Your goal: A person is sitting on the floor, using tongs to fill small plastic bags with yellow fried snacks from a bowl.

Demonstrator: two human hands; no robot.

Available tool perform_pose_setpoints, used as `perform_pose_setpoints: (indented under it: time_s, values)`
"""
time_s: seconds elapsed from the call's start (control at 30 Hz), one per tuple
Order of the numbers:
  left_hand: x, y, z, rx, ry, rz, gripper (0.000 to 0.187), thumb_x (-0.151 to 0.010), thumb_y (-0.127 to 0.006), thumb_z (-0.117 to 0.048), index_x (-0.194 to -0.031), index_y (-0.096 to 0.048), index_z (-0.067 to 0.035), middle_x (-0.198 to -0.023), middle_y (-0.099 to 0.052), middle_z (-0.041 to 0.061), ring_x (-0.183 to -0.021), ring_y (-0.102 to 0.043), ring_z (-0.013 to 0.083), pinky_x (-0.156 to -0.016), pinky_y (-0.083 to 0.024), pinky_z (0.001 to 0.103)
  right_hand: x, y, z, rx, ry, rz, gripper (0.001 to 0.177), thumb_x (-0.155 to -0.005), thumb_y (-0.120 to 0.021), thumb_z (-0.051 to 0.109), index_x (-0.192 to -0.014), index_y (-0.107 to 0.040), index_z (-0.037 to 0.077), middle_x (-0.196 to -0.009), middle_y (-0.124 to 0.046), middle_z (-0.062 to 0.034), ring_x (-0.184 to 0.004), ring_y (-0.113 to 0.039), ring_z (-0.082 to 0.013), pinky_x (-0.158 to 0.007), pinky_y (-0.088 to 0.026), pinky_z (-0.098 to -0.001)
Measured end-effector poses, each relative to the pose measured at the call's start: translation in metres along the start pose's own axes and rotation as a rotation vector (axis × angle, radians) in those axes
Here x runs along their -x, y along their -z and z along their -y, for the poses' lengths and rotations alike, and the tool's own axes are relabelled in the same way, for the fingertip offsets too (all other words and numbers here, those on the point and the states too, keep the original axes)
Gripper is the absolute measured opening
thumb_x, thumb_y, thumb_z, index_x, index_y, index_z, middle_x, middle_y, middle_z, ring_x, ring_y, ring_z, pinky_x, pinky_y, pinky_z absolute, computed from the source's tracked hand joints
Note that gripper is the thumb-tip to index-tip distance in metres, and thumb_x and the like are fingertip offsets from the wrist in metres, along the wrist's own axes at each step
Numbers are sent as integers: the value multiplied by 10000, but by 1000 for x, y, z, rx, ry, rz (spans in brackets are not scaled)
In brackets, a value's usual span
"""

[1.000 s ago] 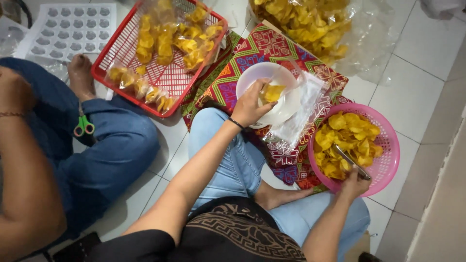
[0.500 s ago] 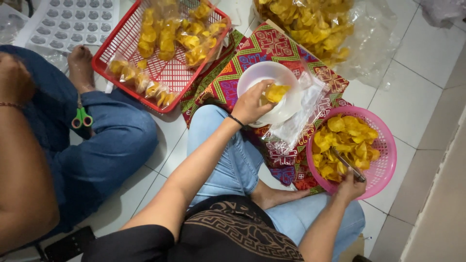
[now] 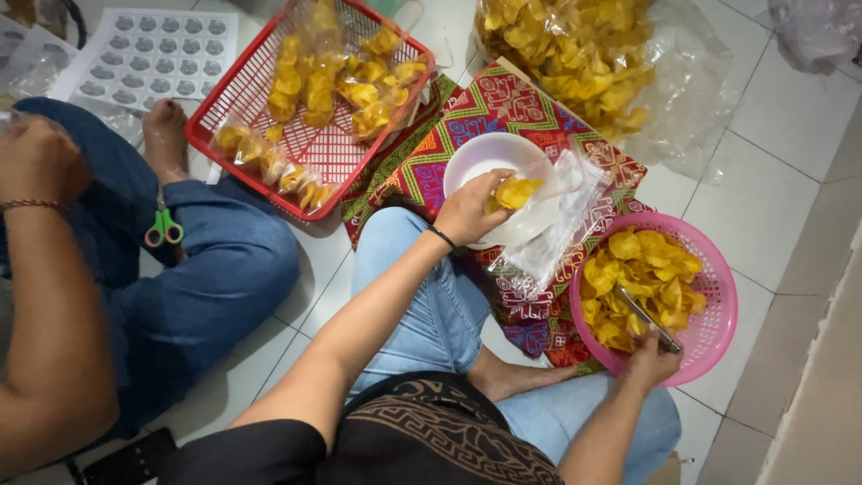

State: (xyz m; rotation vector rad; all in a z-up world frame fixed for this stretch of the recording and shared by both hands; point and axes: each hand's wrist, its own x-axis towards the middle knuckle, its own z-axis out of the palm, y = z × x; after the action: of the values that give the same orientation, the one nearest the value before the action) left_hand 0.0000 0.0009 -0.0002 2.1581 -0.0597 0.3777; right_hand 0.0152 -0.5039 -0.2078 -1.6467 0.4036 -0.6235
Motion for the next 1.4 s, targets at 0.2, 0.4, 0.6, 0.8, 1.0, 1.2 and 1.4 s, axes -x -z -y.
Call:
perform_pose_setpoints:
  time_s: [0.2,0.4,0.6,0.8,1.0,1.2,1.4]
  values:
    - [-3,3,-7,-27,28,11,655,-889,-772,-273,-1488,-532,-157,-1358,-698,84,-1098,-712,267,-937,-570,377,24,0,55,167,-70,101,207,-1066,-742,36,-1234,-621,37,-1124,-674,-70,-922,-669,-147,-822,-606,-247]
    - [-5,4,-8,-32,46,26,663,-894,-767,-291,-1496,-532,-145,-1342,-707,89,-1096,-714,261,-937,-576,378,28,-5,71,101,-93,141,244,-1078,-709,8,-1279,-573,29,-1177,-658,-94,-925,-702,-171,-809,-661,-254]
    - [-3,6,-10,-13,23,-4,648,-892,-775,-299,-1476,-549,-136,-1314,-714,96,-1076,-718,268,-914,-575,373,28,-6,65,38,-99,119,180,-1128,-679,21,-1266,-566,0,-1160,-665,-73,-869,-700,-120,-773,-628,-182]
    - [-4,4,-5,-9,5,-4,652,-882,-776,-278,-1476,-551,-128,-1350,-701,89,-1128,-709,269,-953,-569,367,31,-7,73,82,-90,142,154,-1143,-689,48,-1256,-616,-27,-1135,-698,-103,-855,-716,-131,-753,-646,-189]
    - [-4,6,-8,-22,22,9,666,-893,-771,-293,-1492,-532,-128,-1350,-703,109,-1113,-718,277,-944,-578,378,28,-10,76,68,-187,130,248,-1113,-692,70,-1300,-541,10,-1198,-673,-98,-863,-738,-125,-747,-669,-176]
    - [-4,5,-7,-20,20,4,674,-876,-781,-283,-1485,-536,-128,-1374,-693,102,-1127,-714,273,-958,-575,373,34,-13,89,123,-159,123,239,-1098,-712,53,-1282,-564,12,-1193,-671,-110,-947,-734,-149,-804,-680,-215]
    - [-3,9,-12,-7,15,5,650,-901,-787,-293,-1482,-539,-139,-1338,-705,86,-1110,-717,252,-946,-573,365,34,-10,83,39,-165,139,230,-1108,-719,80,-1272,-562,44,-1172,-667,-78,-882,-714,-125,-795,-663,-201]
